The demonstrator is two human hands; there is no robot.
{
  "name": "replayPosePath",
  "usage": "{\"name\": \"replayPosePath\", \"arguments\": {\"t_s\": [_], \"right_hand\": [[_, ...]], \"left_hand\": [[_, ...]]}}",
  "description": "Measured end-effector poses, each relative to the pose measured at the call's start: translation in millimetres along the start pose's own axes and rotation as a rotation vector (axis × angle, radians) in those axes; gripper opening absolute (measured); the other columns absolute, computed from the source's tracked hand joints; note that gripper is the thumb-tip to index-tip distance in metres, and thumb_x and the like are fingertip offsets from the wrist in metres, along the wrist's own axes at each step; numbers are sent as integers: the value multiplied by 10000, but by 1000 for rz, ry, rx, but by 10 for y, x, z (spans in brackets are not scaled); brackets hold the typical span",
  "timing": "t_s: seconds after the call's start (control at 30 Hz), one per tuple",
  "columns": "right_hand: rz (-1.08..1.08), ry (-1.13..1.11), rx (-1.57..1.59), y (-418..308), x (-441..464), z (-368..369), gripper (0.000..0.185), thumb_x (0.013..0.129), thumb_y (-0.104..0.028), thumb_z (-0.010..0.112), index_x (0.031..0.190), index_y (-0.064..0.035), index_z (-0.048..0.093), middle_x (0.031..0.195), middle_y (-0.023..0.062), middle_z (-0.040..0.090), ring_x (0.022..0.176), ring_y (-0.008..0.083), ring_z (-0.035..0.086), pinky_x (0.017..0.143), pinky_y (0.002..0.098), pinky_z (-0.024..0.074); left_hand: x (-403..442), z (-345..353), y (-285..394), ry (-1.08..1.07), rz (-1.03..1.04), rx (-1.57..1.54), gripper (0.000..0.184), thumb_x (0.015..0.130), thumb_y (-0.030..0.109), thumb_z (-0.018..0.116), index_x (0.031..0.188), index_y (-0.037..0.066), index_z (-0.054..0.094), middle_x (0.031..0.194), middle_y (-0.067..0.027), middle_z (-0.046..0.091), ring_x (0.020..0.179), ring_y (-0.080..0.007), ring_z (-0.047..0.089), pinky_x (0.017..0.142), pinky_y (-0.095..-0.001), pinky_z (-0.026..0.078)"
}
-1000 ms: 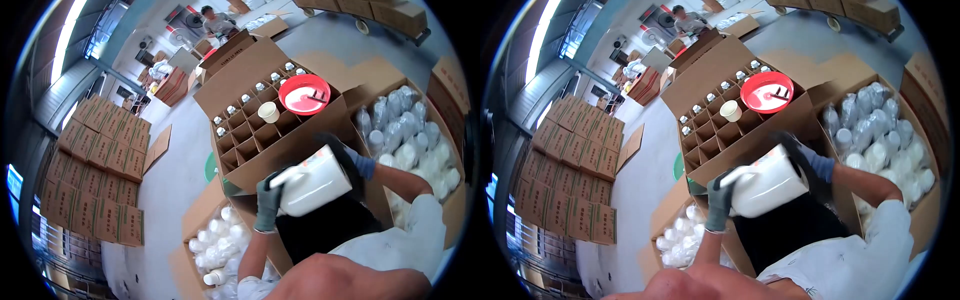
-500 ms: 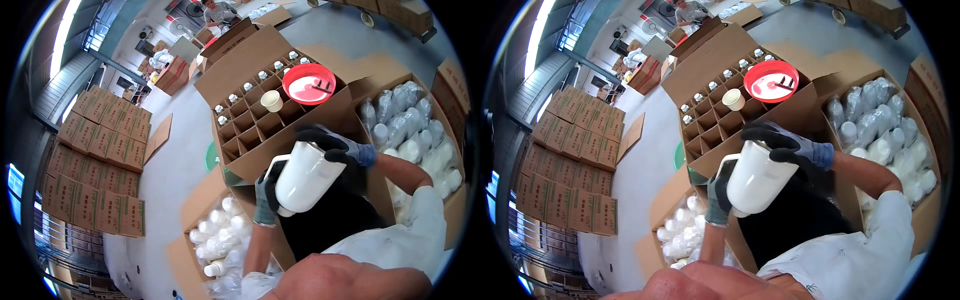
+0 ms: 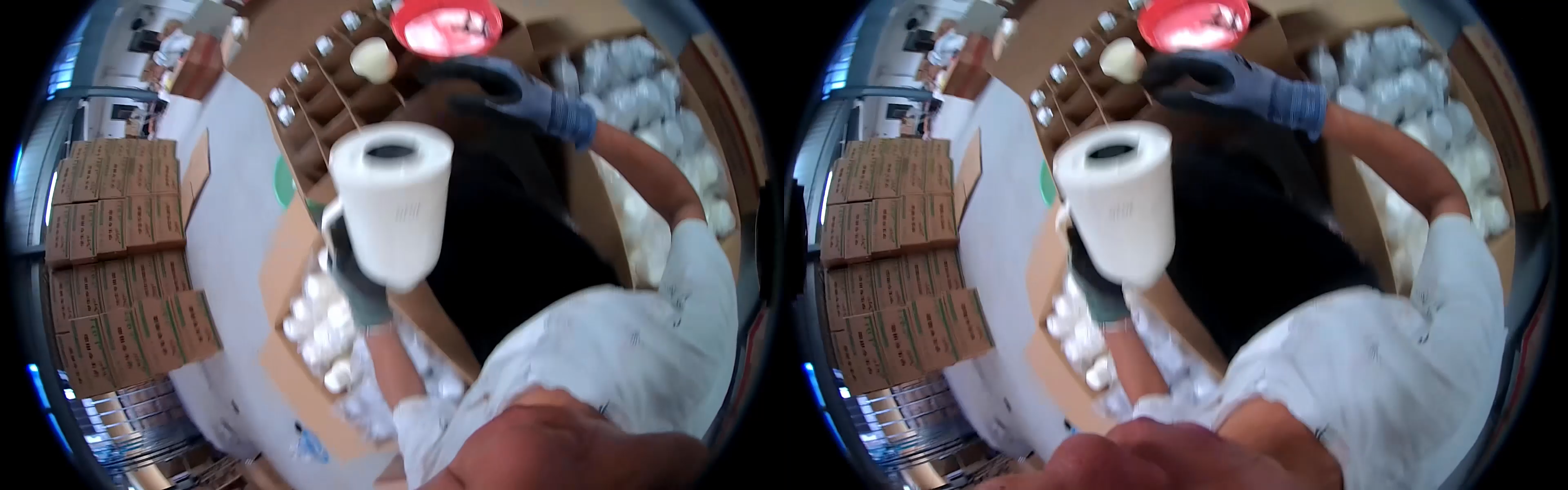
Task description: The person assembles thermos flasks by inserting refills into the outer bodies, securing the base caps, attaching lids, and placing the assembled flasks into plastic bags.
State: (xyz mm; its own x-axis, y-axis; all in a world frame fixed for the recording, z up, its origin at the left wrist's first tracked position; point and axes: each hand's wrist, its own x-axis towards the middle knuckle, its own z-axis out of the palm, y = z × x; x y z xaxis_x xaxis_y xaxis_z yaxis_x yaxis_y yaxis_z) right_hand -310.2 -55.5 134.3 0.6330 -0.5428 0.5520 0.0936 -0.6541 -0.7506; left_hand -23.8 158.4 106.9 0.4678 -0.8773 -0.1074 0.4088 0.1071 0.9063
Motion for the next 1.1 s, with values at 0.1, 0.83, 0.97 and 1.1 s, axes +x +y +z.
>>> {"name": "replayPosePath", "arguments": {"t_s": [0.1,0.83,0.97,1.1], "right_hand": [[48,34,-830,1050,170,-397,381,876,-241,675,1180,-36,573,1202,175,591,1115,344,568,966,415,455],[-151,-234,141,316,936,604,282,836,-131,681,1093,-44,605,960,124,643,882,219,647,808,319,529],[-633,-486,-91,118,790,882,323,778,-97,706,1092,-88,632,1109,102,618,1072,323,580,962,445,480],[-858,-481,-132,-128,811,889,360,750,-105,722,1099,-135,639,1179,77,582,1175,309,523,1038,491,422]], "left_hand": [[106,-452,67,27,117,184,451,1027,367,430,1264,7,559,1195,-103,624,1031,-196,633,879,-347,534],[421,-930,-406,-108,-187,58,407,1039,312,409,1255,-2,551,1142,-89,659,1007,-147,638,871,-300,529],[656,-1689,-903,-169,-231,103,361,1006,263,447,1225,2,567,1122,-94,658,991,-154,631,883,-297,511],[706,-1412,-844,-322,-239,144,350,977,247,489,1211,0,573,1112,-92,651,984,-165,619,884,-303,500]]}}
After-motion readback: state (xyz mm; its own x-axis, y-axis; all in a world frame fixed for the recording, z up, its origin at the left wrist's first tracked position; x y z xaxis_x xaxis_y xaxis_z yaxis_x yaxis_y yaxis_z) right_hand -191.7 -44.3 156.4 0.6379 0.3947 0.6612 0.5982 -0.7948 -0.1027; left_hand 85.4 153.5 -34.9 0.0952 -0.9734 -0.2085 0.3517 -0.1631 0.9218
